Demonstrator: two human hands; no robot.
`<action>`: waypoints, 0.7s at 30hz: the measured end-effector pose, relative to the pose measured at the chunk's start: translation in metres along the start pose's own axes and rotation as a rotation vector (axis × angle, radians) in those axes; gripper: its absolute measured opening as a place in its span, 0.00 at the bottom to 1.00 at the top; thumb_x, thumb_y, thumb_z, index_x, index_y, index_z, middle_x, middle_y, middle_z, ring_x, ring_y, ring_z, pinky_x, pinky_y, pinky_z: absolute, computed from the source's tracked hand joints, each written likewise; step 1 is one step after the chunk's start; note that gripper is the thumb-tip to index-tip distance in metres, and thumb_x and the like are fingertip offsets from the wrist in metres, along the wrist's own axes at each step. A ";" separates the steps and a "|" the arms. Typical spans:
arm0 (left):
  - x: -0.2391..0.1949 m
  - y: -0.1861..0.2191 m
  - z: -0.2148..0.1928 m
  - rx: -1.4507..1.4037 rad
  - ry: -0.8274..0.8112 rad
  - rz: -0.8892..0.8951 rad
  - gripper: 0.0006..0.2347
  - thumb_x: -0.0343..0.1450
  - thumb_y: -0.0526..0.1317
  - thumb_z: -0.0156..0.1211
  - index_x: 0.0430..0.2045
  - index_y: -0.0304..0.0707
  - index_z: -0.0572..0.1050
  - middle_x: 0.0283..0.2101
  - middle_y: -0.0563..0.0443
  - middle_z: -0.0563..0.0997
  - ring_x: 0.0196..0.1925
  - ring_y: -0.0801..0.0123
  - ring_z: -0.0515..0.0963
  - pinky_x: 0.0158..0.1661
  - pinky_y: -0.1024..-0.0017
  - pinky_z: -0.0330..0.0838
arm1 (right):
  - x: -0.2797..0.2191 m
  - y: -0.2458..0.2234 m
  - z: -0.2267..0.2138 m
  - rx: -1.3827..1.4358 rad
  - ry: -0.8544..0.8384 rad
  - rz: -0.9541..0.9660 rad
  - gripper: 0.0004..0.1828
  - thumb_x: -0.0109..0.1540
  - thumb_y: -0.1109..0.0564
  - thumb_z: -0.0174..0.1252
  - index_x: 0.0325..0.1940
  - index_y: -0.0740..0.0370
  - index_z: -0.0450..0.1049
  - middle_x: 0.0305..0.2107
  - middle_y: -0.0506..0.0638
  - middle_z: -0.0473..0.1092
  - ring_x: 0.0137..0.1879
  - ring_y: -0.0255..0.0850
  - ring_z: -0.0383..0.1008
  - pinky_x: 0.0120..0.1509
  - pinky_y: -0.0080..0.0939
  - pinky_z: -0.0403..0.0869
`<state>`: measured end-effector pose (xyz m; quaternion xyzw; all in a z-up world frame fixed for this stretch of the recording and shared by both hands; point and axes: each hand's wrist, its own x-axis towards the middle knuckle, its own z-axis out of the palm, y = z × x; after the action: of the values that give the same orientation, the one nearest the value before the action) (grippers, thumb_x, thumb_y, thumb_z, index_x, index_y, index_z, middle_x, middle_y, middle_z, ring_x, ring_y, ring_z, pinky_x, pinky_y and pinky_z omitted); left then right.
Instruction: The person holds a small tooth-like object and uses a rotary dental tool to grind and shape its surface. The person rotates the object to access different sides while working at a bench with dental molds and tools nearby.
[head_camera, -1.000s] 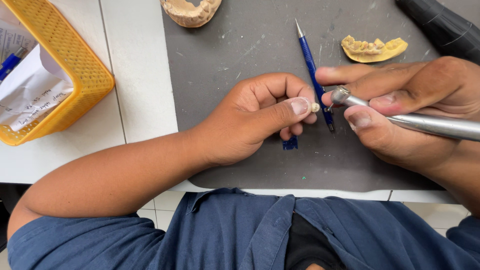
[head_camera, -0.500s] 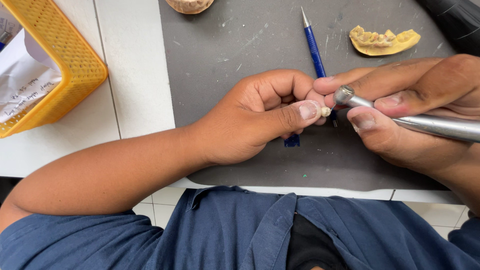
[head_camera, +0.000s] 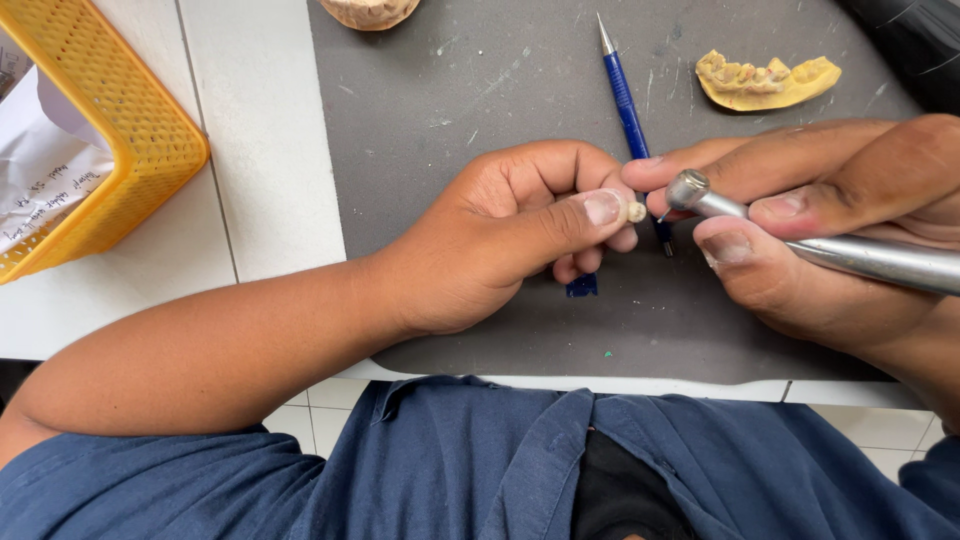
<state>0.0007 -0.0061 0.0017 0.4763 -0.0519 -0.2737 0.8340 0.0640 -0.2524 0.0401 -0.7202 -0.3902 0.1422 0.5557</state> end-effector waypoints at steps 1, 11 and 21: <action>0.001 0.001 0.000 -0.002 0.007 0.003 0.11 0.82 0.44 0.53 0.46 0.34 0.75 0.40 0.52 0.80 0.40 0.78 0.74 0.42 0.77 0.72 | -0.001 0.000 -0.001 -0.023 -0.005 0.004 0.05 0.66 0.61 0.55 0.36 0.60 0.68 0.40 0.57 0.74 0.56 0.55 0.80 0.63 0.58 0.81; 0.000 0.005 0.000 -0.020 -0.014 -0.036 0.09 0.81 0.42 0.52 0.44 0.35 0.75 0.40 0.52 0.79 0.38 0.78 0.74 0.40 0.76 0.73 | -0.008 -0.001 0.004 -0.063 0.154 0.058 0.11 0.72 0.55 0.56 0.40 0.64 0.70 0.38 0.57 0.75 0.49 0.45 0.81 0.65 0.50 0.82; 0.003 0.006 -0.001 0.062 -0.023 -0.058 0.10 0.79 0.45 0.54 0.41 0.36 0.75 0.38 0.55 0.80 0.34 0.81 0.73 0.36 0.79 0.71 | 0.000 -0.013 0.000 -0.080 0.044 0.052 0.10 0.69 0.56 0.56 0.47 0.67 0.72 0.40 0.61 0.75 0.50 0.46 0.80 0.59 0.42 0.80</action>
<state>0.0053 -0.0047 0.0057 0.5002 -0.0561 -0.3016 0.8097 0.0588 -0.2511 0.0518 -0.7549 -0.3644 0.1251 0.5308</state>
